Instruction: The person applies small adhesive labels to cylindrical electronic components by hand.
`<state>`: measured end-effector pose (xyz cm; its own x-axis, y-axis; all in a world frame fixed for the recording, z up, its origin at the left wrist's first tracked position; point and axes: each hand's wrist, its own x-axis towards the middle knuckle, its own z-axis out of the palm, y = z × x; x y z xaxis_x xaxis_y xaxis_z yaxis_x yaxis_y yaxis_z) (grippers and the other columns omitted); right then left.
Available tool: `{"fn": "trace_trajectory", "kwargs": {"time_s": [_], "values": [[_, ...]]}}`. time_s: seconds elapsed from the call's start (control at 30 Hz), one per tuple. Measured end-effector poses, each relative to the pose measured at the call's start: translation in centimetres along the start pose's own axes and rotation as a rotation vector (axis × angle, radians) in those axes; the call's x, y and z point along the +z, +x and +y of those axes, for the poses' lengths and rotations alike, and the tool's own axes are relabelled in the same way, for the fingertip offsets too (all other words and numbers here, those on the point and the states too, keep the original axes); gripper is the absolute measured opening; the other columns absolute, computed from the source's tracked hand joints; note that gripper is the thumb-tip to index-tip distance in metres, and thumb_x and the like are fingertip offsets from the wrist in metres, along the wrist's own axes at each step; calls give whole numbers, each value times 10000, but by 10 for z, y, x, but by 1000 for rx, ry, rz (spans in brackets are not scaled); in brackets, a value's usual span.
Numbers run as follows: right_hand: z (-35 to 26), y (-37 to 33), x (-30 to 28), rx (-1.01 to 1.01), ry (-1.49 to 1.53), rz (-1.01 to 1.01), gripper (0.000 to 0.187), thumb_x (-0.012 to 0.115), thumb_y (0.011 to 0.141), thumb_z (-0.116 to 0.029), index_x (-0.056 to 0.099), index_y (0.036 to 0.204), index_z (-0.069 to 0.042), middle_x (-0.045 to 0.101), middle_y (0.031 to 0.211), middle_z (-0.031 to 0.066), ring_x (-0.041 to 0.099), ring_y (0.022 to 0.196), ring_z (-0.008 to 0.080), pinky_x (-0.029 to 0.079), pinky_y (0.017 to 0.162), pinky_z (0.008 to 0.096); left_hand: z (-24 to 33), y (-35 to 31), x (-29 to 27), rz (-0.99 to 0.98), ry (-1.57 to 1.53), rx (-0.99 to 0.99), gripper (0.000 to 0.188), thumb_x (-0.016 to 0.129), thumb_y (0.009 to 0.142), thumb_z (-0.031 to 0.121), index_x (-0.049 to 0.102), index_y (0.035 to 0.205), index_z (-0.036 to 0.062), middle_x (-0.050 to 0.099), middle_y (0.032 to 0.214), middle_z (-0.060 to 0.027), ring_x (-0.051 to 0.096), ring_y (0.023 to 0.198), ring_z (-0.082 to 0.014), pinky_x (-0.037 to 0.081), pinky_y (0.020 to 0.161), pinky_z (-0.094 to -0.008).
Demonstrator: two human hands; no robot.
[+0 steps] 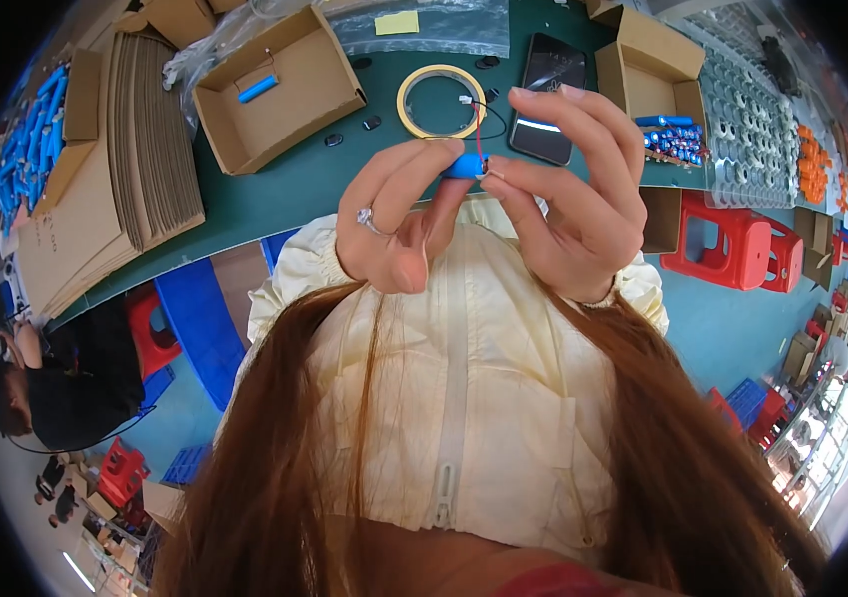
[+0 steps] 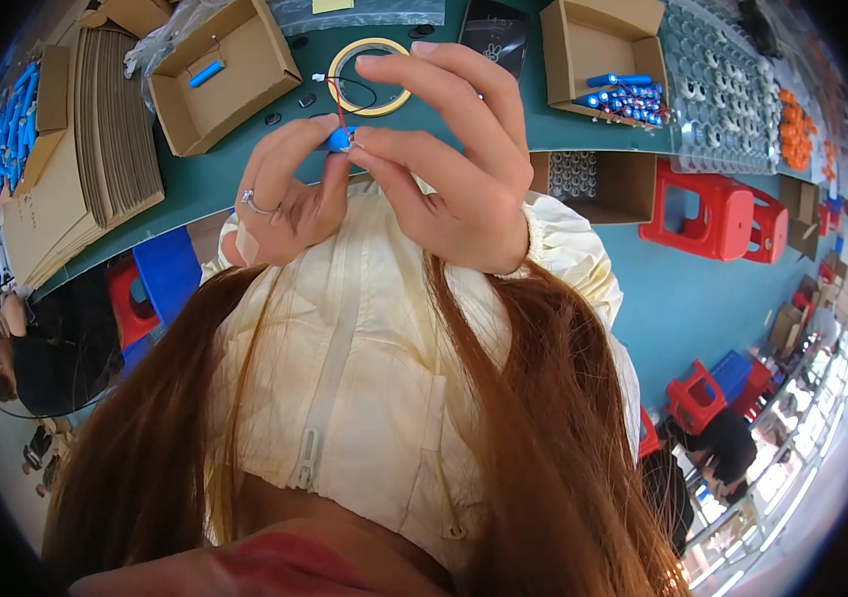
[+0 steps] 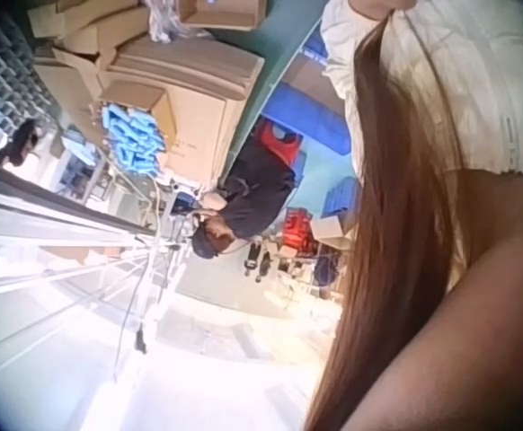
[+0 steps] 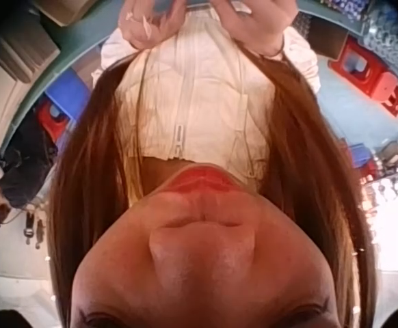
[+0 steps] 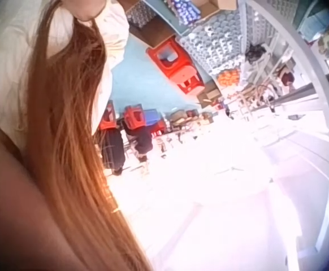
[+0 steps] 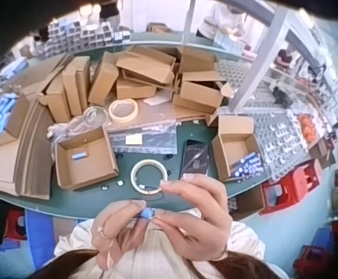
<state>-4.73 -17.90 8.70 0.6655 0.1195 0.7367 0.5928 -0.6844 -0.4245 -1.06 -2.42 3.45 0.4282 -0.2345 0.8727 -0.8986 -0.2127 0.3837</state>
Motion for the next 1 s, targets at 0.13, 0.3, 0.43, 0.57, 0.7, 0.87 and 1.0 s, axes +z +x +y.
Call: {"fn": "trace_trajectory", "kwargs": {"time_s": [0.13,0.3,0.43,0.57,0.7,0.87,1.0], "values": [[-3,0,-1,33,-43,6,173,741,561,-28,659,710,-57,623,1037,99,512,1016,302,425,840,356,3,0,-3,-30,-37,72,882,631,712,-152,242,1358,305,589,961,-228,583,701,-327,529,550,-351],[-15,7,-5,124,-91,-61,135,740,598,-77,678,716,-58,598,1118,122,489,1099,299,383,897,365,-1,-7,6,39,-40,123,860,629,721,-147,264,1351,312,589,951,-236,579,698,-321,527,544,-344],[-21,15,-11,197,-190,-181,143,758,581,-94,686,701,-67,566,1186,133,464,1154,297,367,926,355,-5,-9,7,29,-45,178,835,628,718,-153,260,1357,239,586,950,-252,579,689,-320,529,546,-349],[-18,17,-12,203,-226,-230,148,761,584,-123,692,707,-80,540,1227,129,450,1178,290,355,931,358,-7,-11,5,19,-4,178,834,644,689,-169,263,1346,175,588,931,-258,581,681,-325,535,553,-354],[-16,18,-12,192,-249,-270,164,760,591,-158,704,732,-96,519,1255,129,441,1190,291,345,931,361,-4,-9,2,-42,-51,83,850,670,642,-181,277,1327,133,591,905,-261,583,673,-330,539,563,-362],[-15,19,-14,189,-257,-348,192,756,602,-181,709,764,-90,504,1270,130,437,1196,298,340,935,370,-1,-14,4,75,-75,53,860,683,637,-155,247,1339,82,607,904,-224,597,685,-327,541,588,-363],[3,8,-10,156,-23,-409,149,715,667,-161,693,779,-65,527,1230,131,449,1171,304,345,925,388,11,-10,-12,-208,32,-188,649,694,661,-98,386,1223,1,632,891,-147,625,715,-279,529,635,-311]]}}
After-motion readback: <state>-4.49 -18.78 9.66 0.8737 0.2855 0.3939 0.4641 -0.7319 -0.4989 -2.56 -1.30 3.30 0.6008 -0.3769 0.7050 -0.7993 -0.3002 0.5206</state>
